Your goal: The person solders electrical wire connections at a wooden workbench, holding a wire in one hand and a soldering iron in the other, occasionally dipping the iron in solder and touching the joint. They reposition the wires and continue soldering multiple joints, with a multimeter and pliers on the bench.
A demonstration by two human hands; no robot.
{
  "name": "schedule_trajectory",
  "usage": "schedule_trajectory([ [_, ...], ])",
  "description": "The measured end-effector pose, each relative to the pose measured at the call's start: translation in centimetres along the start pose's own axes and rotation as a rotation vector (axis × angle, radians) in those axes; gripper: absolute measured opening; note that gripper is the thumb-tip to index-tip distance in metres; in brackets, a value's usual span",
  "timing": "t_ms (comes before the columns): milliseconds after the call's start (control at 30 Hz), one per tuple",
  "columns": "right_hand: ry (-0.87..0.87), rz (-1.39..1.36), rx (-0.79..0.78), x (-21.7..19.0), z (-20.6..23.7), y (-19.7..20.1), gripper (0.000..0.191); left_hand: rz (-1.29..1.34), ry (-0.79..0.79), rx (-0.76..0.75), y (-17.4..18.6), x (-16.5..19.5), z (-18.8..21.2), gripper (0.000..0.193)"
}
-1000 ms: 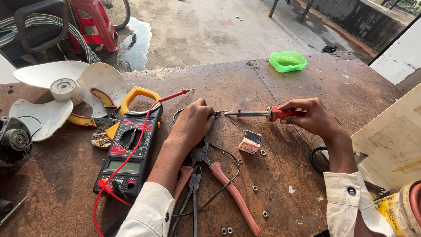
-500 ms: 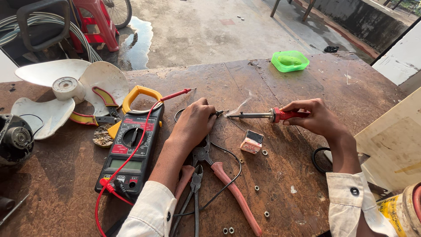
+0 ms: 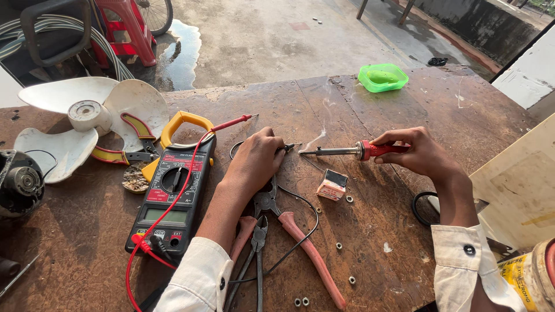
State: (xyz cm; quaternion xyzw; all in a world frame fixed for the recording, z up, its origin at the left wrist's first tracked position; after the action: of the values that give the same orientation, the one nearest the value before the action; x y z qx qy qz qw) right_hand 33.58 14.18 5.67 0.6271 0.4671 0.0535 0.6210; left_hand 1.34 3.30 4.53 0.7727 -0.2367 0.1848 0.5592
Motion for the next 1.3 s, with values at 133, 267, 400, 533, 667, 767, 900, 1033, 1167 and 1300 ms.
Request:
schedule_trajectory([
  [133, 0.001, 0.023, -0.018, 0.07, -0.18, -0.03, 0.036, -0.012, -0.008, 0.010, -0.01, -0.05, 0.06, 0.016],
  [267, 0.004, 0.002, -0.032, -0.02, 0.01, 0.10, 0.036, 0.008, -0.001, 0.014, -0.06, -0.07, 0.10, 0.017],
  [400, 0.007, 0.010, -0.046, -0.19, 0.01, 0.13, 0.037, 0.012, -0.003, 0.029, 0.05, -0.06, 0.18, 0.016],
  [533, -0.001, 0.035, -0.045, -0.21, 0.07, 0.25, 0.036, 0.011, -0.003, 0.028, 0.09, -0.02, 0.25, 0.016],
  [667, -0.024, 0.044, -0.048, -0.20, 0.22, 0.33, 0.037, 0.009, 0.009, 0.024, 0.11, 0.05, 0.24, 0.017],
  [767, -0.038, 0.037, -0.049, -0.18, 0.29, 0.39, 0.038, 0.006, 0.020, 0.016, 0.09, 0.06, 0.22, 0.017],
  [900, -0.047, 0.013, -0.073, -0.12, 0.32, 0.41, 0.038, 0.015, 0.028, 0.011, 0.09, 0.01, 0.23, 0.017],
  [1033, -0.067, 0.006, -0.085, -0.05, 0.38, 0.52, 0.038, 0.012, 0.017, 0.023, 0.16, -0.03, 0.28, 0.017],
  [1167, -0.084, -0.018, -0.083, -0.22, 0.52, 0.70, 0.037, 0.024, 0.019, 0.024, 0.09, -0.09, 0.23, 0.018],
  [1300, -0.126, -0.015, -0.090, -0.44, 0.60, 0.76, 0.038, 0.024, 0.013, 0.025, 0.08, -0.14, 0.26, 0.018],
])
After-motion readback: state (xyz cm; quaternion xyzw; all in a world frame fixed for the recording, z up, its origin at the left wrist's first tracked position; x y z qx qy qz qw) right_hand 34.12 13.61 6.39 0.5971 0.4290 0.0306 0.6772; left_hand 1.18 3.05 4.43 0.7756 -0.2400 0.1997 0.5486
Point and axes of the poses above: each hand's wrist, its own z-axis away from the middle knuckle, its own y-axis out of the back of the hand, x = y × z, the point moved 5 cm from there along -z, towards the middle knuckle, and after that the axes turned 8 degrees about y, right-handed, at the moved point
